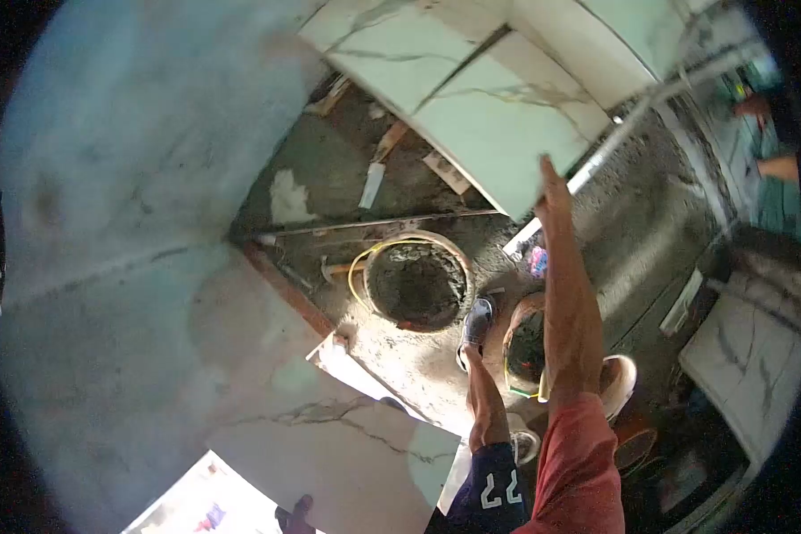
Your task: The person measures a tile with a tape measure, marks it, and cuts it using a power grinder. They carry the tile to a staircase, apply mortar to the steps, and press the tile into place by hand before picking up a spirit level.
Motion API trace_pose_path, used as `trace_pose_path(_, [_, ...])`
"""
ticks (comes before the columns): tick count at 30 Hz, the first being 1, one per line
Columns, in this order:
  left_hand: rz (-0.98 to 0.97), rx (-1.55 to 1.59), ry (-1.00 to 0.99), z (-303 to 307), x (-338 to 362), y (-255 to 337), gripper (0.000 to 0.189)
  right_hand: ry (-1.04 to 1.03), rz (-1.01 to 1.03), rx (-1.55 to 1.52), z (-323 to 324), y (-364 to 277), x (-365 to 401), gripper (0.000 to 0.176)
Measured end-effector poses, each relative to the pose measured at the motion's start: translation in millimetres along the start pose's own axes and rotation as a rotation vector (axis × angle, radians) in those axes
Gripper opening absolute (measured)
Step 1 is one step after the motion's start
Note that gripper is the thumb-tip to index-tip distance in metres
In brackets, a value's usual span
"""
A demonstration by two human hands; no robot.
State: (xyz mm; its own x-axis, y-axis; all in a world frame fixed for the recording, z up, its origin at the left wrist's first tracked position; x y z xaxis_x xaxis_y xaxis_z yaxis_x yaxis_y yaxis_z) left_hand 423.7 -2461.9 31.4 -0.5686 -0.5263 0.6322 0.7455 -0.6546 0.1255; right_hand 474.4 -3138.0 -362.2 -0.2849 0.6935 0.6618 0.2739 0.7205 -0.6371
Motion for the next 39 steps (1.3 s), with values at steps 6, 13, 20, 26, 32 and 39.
trace_pose_path(6, [0.134, 0.316, -0.074, -8.8, 23.1, 15.8, 0.051, -0.053, -0.01, -0.004, 19.4, -28.8, 49.0, 0.05])
trace_pose_path(13, [0.059, 0.815, -0.132, -33.4, 4.9, 45.5, 0.023, 0.094, 0.196, 0.44, -8.8, -90.9, 201.7, 0.051])
trace_pose_path(20, [0.09, 0.745, -0.233, -58.6, -44.6, 82.0, 0.023, -0.55, 0.681, 1.424, -286.1, -26.4, 244.5, 0.031])
trace_pose_path(26, [0.144, 0.673, -0.25, -63.0, -82.1, 95.5, 0.028, -1.226, 1.147, 1.837, -449.7, 186.3, 221.6, 0.026])
trace_pose_path(32, [0.201, 0.467, -0.168, -47.5, -111.2, 114.9, 0.027, -1.549, 1.339, 1.863, -517.2, 324.6, 180.6, 0.033])
trace_pose_path(39, [0.398, 0.764, -0.243, -60.1, -108.8, 98.7, 0.031, -1.492, 1.052, 2.401, -566.9, 371.6, 169.5, 0.041])
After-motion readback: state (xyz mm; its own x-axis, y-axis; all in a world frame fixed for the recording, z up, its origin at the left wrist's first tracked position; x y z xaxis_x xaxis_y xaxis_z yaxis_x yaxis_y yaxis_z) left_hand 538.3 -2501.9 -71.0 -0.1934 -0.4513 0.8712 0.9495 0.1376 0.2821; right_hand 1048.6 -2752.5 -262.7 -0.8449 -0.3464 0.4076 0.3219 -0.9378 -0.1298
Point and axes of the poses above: each hand's wrist, its own x-axis away from the middle knuckle, its own z-axis out of the back of the hand, y = z × x, the point moved 9 cm from there along -x, towards the middle knuckle, and after that the axes turned 8 degrees about y, right-handed, at the moved point
